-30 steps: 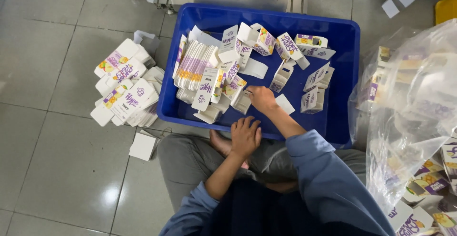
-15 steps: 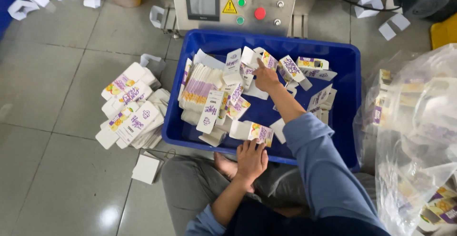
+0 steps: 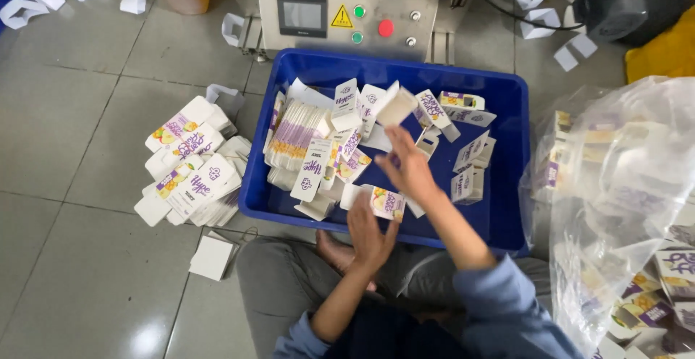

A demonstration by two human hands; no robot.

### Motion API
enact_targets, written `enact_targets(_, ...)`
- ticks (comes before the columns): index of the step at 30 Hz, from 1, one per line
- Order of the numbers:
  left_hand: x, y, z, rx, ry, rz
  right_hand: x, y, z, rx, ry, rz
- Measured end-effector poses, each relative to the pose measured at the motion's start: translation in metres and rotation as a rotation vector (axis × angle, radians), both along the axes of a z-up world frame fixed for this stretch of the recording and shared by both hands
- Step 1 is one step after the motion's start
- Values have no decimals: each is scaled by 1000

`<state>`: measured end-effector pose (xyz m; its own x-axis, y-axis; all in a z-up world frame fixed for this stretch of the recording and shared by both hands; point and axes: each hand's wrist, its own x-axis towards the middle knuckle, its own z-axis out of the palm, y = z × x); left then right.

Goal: Folding flat cardboard templates into boxes, inserting small items, and organizing them in a bin.

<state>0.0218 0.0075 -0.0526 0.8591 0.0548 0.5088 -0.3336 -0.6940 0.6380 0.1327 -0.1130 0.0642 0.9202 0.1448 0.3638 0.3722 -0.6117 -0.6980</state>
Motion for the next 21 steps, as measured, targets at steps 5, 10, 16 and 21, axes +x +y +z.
enact_targets(5,35,4,-8,-262,-147,68,-108,3,42,268,79,219)
enact_targets(10,38,18,-15,-318,-163,-53,-104,-69,-33,333,-58,-63)
enact_targets(16,31,14,-32,-78,228,47,-47,-134,-260,-387,634,-420)
enact_targets(21,33,12,-38,90,270,71,-20,-104,-222,-598,717,-450)
